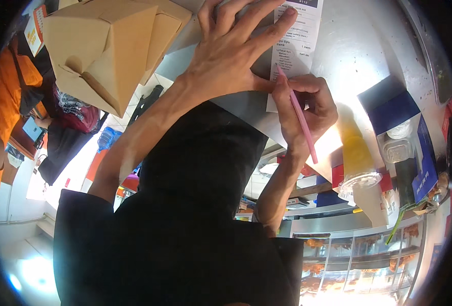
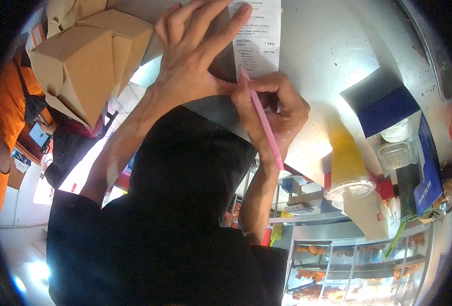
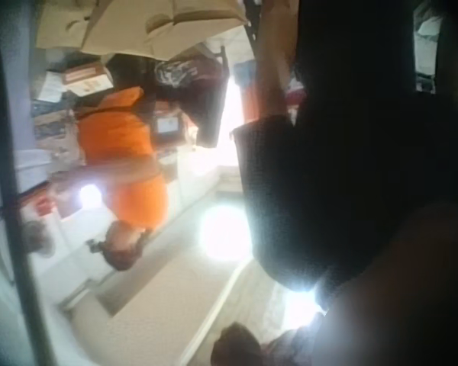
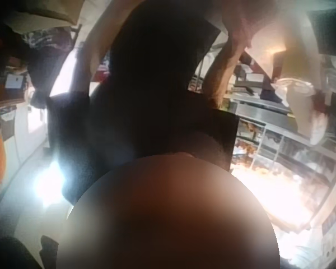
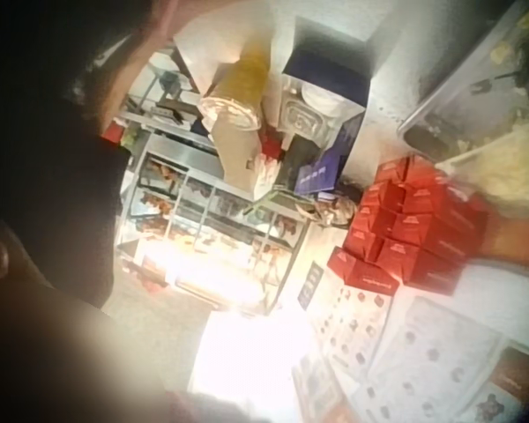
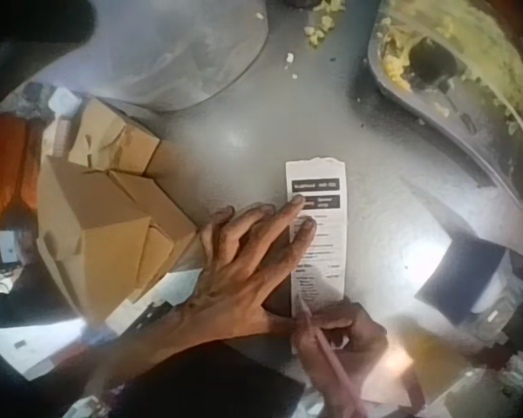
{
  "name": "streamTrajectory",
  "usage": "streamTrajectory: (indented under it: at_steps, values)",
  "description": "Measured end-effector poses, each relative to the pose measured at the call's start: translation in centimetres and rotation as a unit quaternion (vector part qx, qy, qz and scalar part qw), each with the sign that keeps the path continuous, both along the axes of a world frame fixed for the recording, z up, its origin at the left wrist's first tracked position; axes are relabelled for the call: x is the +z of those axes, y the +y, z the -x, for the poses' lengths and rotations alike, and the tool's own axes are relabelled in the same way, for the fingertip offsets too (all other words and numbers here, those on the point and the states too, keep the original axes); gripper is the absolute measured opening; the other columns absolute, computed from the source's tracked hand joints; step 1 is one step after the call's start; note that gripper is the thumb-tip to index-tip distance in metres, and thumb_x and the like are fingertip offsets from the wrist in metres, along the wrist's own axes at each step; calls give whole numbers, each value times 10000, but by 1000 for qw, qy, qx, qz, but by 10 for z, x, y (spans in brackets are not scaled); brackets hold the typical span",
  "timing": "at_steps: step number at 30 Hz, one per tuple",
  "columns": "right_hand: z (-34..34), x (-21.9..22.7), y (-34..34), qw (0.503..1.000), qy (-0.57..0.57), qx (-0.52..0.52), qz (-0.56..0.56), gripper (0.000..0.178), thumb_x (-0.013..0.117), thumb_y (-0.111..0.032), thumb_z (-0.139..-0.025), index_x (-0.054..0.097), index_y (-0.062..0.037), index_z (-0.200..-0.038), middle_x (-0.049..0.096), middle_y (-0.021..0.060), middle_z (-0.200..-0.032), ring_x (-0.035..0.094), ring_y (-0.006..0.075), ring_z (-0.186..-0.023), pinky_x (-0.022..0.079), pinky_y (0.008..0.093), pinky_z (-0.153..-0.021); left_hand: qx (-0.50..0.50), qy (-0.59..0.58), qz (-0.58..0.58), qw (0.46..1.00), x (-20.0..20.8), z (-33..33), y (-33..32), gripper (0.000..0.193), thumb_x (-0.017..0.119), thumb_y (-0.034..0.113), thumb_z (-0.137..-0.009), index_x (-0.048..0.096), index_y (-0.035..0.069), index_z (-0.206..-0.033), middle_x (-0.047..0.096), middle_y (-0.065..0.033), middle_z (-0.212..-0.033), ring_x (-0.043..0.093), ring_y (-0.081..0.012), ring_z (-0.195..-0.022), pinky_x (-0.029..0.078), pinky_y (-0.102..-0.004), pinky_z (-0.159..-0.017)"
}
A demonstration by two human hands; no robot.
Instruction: The person prepares take-out boxes by hand, retrieves rice from a cooler, and places fried chicken pieces into the boxes according to order receipts, then adds condiments and pens to the order before checking a tablet.
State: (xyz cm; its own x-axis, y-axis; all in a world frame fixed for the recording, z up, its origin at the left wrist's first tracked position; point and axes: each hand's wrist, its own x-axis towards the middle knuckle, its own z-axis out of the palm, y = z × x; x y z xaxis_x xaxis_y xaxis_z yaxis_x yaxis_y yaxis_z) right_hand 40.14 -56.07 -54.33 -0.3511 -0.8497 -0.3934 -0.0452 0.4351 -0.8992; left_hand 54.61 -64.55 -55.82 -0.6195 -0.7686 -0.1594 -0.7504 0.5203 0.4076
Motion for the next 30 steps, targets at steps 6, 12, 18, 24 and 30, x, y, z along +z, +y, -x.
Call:
streamTrajectory:
  at_steps: [6,12,18,24,30]
  values:
    - [2,1,1,1000,7,24,-7,208,749,-37,-789,554,-35,-717,549,-18,-635,448,12,-576,329,158,-513,-1,-9,-3,1000,0,0,-2,1012,640,785,-641,469,115,-1379,300,-102,-1520,296,-284,-1259,191,-523,-1031]
    - [1,-13,-4,994,-15,-98,54,196,736,-46,-803,549,-36,-744,575,5,-661,498,34,-572,379,184,-512,7,4,-1,1000,3,3,-4,968,666,744,-659,480,110,-1366,321,-108,-1508,308,-290,-1265,199,-522,-1035]
    - [2,2,-7,997,14,-69,-12,139,719,-34,-790,580,-26,-791,588,12,-674,502,57,-564,407,212,-518,27,84,-7,996,0,4,-3,927,799,558,-573,509,178,-1368,351,-48,-1488,294,-264,-1281,183,-484,-1040]
    - [11,38,-20,997,66,-42,-16,474,598,110,-748,515,-38,-1191,526,59,-926,469,95,-660,414,257,-564,-22,67,-13,997,7,-10,-10,725,700,408,-758,484,94,-1375,334,-71,-1509,303,-298,-1310,163,-509,-1079]
    - [44,43,-4,924,209,-313,-69,536,628,-97,-881,360,12,-1332,618,127,-806,575,213,-600,454,337,-583,69,66,-18,995,34,14,1,780,628,430,-864,330,1,-1444,235,-235,-1512,278,-362,-1313,161,-564,-1075]
